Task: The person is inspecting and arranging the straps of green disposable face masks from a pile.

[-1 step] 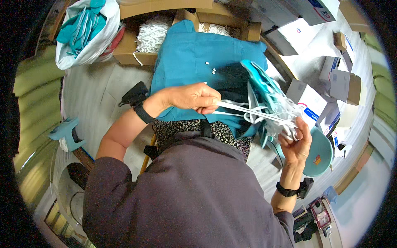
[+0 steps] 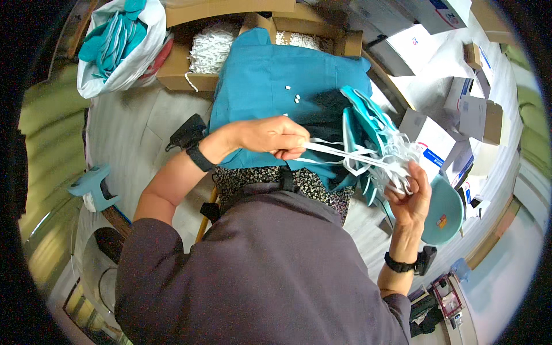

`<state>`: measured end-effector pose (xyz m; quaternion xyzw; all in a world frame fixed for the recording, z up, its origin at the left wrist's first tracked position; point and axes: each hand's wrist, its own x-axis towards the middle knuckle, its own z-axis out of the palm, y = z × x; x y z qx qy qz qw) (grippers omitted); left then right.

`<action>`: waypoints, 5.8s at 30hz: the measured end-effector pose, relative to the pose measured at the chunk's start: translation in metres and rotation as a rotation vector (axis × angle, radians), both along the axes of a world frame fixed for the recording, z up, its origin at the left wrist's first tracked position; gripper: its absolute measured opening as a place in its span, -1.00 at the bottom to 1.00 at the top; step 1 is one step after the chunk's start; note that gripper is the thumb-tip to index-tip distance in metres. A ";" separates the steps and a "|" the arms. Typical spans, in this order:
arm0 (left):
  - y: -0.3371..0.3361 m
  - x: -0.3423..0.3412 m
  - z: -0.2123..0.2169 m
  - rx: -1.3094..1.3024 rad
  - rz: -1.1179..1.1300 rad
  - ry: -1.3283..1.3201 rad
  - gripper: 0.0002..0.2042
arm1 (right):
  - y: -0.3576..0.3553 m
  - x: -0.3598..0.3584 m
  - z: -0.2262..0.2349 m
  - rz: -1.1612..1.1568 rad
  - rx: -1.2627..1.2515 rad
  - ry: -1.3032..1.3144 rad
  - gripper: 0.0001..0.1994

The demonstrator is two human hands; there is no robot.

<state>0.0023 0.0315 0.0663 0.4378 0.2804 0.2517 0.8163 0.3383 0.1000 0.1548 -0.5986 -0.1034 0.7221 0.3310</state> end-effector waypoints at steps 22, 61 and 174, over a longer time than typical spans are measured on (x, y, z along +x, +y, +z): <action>0.018 -0.004 -0.031 -0.303 0.664 0.082 -0.67 | -0.004 -0.060 -0.021 0.105 0.173 -0.019 -0.68; -0.044 0.037 -0.100 0.898 0.130 1.316 -0.75 | -0.004 -0.057 -0.080 0.197 0.163 -0.058 -0.79; 0.028 0.060 0.065 0.350 0.771 0.118 -0.83 | 0.020 -0.068 0.006 0.313 0.768 -0.145 -0.80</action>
